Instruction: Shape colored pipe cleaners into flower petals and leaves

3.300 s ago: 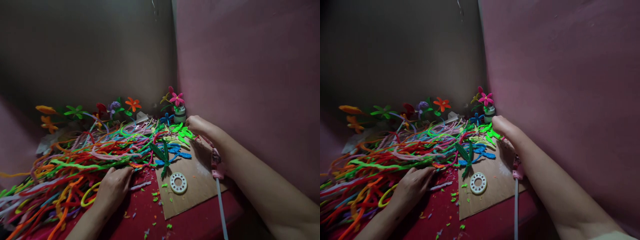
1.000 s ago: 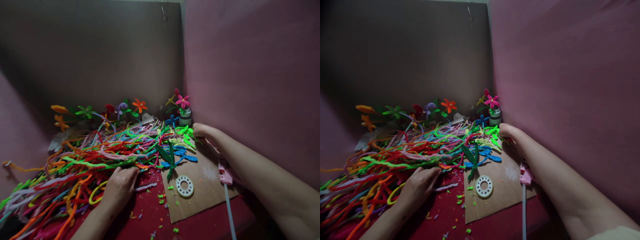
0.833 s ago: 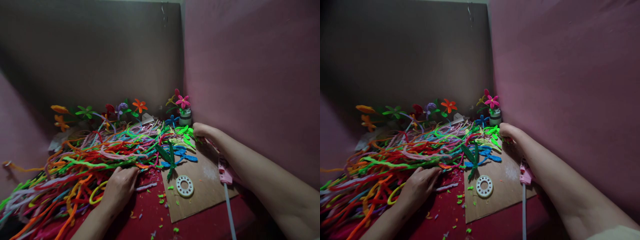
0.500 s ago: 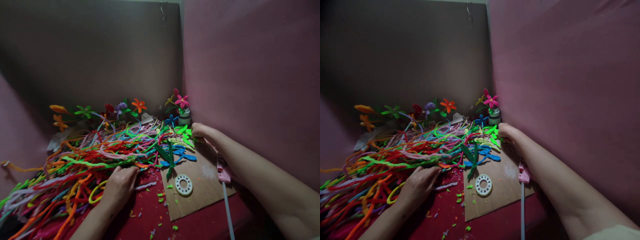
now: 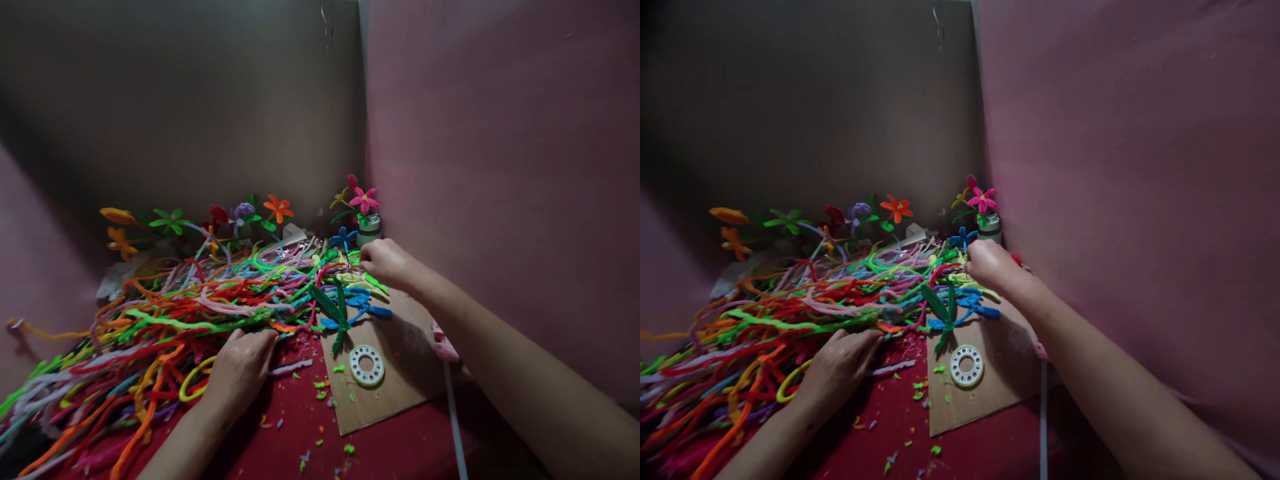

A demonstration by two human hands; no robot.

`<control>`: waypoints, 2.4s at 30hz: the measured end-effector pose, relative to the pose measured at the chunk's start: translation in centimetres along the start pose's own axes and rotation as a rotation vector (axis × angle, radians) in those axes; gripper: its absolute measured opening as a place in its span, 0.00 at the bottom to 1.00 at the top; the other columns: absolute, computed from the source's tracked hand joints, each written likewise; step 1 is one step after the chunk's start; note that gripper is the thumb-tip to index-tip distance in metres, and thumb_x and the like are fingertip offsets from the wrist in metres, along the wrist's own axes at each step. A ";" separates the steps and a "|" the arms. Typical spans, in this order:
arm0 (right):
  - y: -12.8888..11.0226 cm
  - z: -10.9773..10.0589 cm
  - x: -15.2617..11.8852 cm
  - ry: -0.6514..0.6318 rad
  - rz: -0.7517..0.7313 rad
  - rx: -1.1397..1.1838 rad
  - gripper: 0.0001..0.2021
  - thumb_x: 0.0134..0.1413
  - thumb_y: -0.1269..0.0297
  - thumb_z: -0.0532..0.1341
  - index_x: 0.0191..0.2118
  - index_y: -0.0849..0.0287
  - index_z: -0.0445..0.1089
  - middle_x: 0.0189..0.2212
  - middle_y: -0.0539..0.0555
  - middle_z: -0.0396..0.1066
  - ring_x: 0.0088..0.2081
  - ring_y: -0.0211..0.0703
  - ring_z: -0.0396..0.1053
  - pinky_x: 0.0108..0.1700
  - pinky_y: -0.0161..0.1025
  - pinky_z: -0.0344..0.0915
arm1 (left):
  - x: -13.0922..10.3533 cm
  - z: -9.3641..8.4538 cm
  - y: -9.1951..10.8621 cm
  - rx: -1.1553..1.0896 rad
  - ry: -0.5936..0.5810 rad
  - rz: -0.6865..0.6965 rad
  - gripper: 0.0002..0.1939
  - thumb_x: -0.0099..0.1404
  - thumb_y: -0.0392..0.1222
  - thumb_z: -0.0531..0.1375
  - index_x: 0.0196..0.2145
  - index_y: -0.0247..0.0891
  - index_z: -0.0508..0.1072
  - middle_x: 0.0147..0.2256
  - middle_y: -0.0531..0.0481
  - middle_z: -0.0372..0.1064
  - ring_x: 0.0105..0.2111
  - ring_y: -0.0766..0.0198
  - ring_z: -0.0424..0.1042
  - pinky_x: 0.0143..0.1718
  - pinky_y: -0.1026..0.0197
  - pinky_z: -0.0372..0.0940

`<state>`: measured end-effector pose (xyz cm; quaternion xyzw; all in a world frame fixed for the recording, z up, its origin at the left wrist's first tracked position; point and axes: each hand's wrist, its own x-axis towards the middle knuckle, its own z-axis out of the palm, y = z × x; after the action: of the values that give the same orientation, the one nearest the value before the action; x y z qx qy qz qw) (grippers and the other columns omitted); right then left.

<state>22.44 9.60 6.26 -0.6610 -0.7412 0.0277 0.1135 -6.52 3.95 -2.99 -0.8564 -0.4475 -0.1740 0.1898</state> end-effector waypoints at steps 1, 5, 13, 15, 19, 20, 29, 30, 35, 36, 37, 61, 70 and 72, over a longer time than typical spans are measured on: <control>-0.6 0.2 -0.6 0.040 -0.069 0.048 0.11 0.50 0.67 0.54 0.33 0.60 0.74 0.32 0.60 0.73 0.33 0.43 0.69 0.32 0.34 0.57 | 0.0 0.0 0.0 0.002 0.005 0.003 0.13 0.64 0.40 0.48 0.27 0.39 0.70 0.20 0.52 0.68 0.21 0.64 0.64 0.29 0.61 0.54; -1.7 1.5 -2.3 0.066 -0.219 0.171 0.10 0.47 0.71 0.54 0.30 0.60 0.73 0.27 0.55 0.73 0.29 0.38 0.67 0.28 0.32 0.53 | 0.0 0.0 0.0 -0.013 0.022 0.013 0.13 0.65 0.39 0.47 0.29 0.38 0.70 0.22 0.51 0.69 0.22 0.64 0.65 0.29 0.61 0.54; -2.3 3.2 -4.6 -0.230 -0.288 0.040 0.10 0.44 0.75 0.55 0.31 0.63 0.73 0.30 0.59 0.73 0.30 0.42 0.68 0.26 0.33 0.52 | -0.3 0.7 -0.5 0.017 -0.002 0.012 0.12 0.65 0.40 0.48 0.29 0.39 0.69 0.22 0.53 0.69 0.21 0.64 0.65 0.30 0.60 0.55; -2.7 3.3 -5.1 -0.219 -0.251 -0.048 0.11 0.44 0.77 0.54 0.31 0.65 0.73 0.31 0.62 0.73 0.31 0.45 0.69 0.25 0.35 0.51 | -0.3 0.9 -0.6 0.022 0.009 0.021 0.12 0.65 0.40 0.48 0.30 0.39 0.69 0.22 0.53 0.69 0.21 0.64 0.65 0.29 0.61 0.55; -2.9 4.1 -5.2 -0.164 -0.273 -0.104 0.11 0.44 0.76 0.53 0.30 0.65 0.73 0.32 0.63 0.73 0.32 0.47 0.71 0.26 0.36 0.52 | -0.3 0.9 -0.6 0.010 0.044 0.047 0.11 0.65 0.40 0.48 0.30 0.39 0.69 0.22 0.54 0.70 0.20 0.65 0.64 0.29 0.62 0.55; -2.8 4.3 -5.2 -0.151 -0.281 -0.105 0.11 0.44 0.76 0.53 0.31 0.65 0.73 0.32 0.63 0.73 0.32 0.48 0.71 0.26 0.36 0.53 | -0.3 0.9 -0.7 0.005 0.055 0.050 0.12 0.65 0.40 0.48 0.30 0.39 0.69 0.22 0.54 0.70 0.20 0.65 0.64 0.29 0.62 0.56; -2.5 4.8 -5.2 -0.106 -0.314 -0.077 0.11 0.45 0.76 0.53 0.32 0.65 0.72 0.32 0.62 0.73 0.33 0.47 0.71 0.30 0.37 0.56 | 0.0 0.5 -0.5 -0.012 0.094 0.062 0.13 0.65 0.39 0.47 0.29 0.40 0.69 0.22 0.55 0.71 0.20 0.67 0.65 0.28 0.63 0.57; -2.5 4.9 -5.2 -0.108 -0.320 -0.073 0.11 0.45 0.76 0.53 0.32 0.65 0.72 0.32 0.62 0.73 0.33 0.47 0.71 0.30 0.37 0.56 | 0.0 0.5 -0.5 -0.011 0.089 0.061 0.13 0.65 0.39 0.47 0.29 0.40 0.69 0.23 0.55 0.71 0.20 0.66 0.65 0.28 0.63 0.57; -2.4 5.1 -5.3 -0.121 -0.359 -0.080 0.10 0.42 0.75 0.54 0.32 0.64 0.71 0.32 0.61 0.71 0.32 0.47 0.70 0.28 0.37 0.55 | -0.4 1.1 -0.8 -0.017 0.060 0.037 0.11 0.65 0.40 0.48 0.31 0.40 0.69 0.24 0.55 0.72 0.21 0.66 0.66 0.29 0.62 0.57; -2.4 5.0 -5.4 -0.113 -0.360 -0.081 0.10 0.42 0.76 0.54 0.32 0.64 0.71 0.33 0.61 0.71 0.32 0.47 0.70 0.28 0.37 0.55 | -0.4 1.2 -0.9 -0.018 0.057 0.030 0.11 0.65 0.40 0.48 0.31 0.40 0.69 0.24 0.54 0.72 0.21 0.66 0.66 0.30 0.62 0.57; -2.4 4.8 -5.4 -0.103 -0.353 -0.078 0.10 0.42 0.76 0.54 0.32 0.64 0.70 0.33 0.61 0.71 0.32 0.46 0.69 0.28 0.37 0.55 | -0.5 1.3 -0.9 -0.020 0.054 0.023 0.11 0.65 0.40 0.48 0.31 0.40 0.69 0.24 0.54 0.72 0.21 0.66 0.66 0.31 0.61 0.58; -11.4 4.5 -11.2 -0.149 -1.119 0.027 0.05 0.50 0.71 0.56 0.32 0.61 0.68 0.28 0.53 0.70 0.24 0.39 0.64 0.20 0.37 0.48 | -0.3 -4.3 -4.6 -0.090 0.315 -0.441 0.08 0.61 0.40 0.53 0.35 0.38 0.71 0.34 0.48 0.71 0.37 0.61 0.68 0.41 0.58 0.59; -12.6 4.7 -6.7 -0.234 -0.846 -0.034 0.11 0.47 0.76 0.52 0.33 0.60 0.69 0.33 0.56 0.69 0.29 0.41 0.66 0.26 0.35 0.52 | -3.8 -5.7 -8.3 -0.108 0.287 -0.626 0.10 0.58 0.34 0.52 0.30 0.37 0.73 0.32 0.48 0.70 0.37 0.62 0.67 0.41 0.58 0.61; -13.4 4.5 -5.1 -0.205 -0.832 0.020 0.11 0.45 0.76 0.54 0.33 0.60 0.70 0.34 0.56 0.69 0.32 0.41 0.66 0.29 0.35 0.54 | -4.4 -6.0 -8.9 -0.184 0.366 -0.731 0.09 0.57 0.36 0.53 0.31 0.37 0.73 0.32 0.49 0.71 0.35 0.63 0.68 0.40 0.60 0.62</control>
<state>8.98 3.35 3.74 -0.2985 -0.9518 0.0521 0.0470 -17.06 2.65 1.60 -0.6094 -0.6636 -0.4185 0.1149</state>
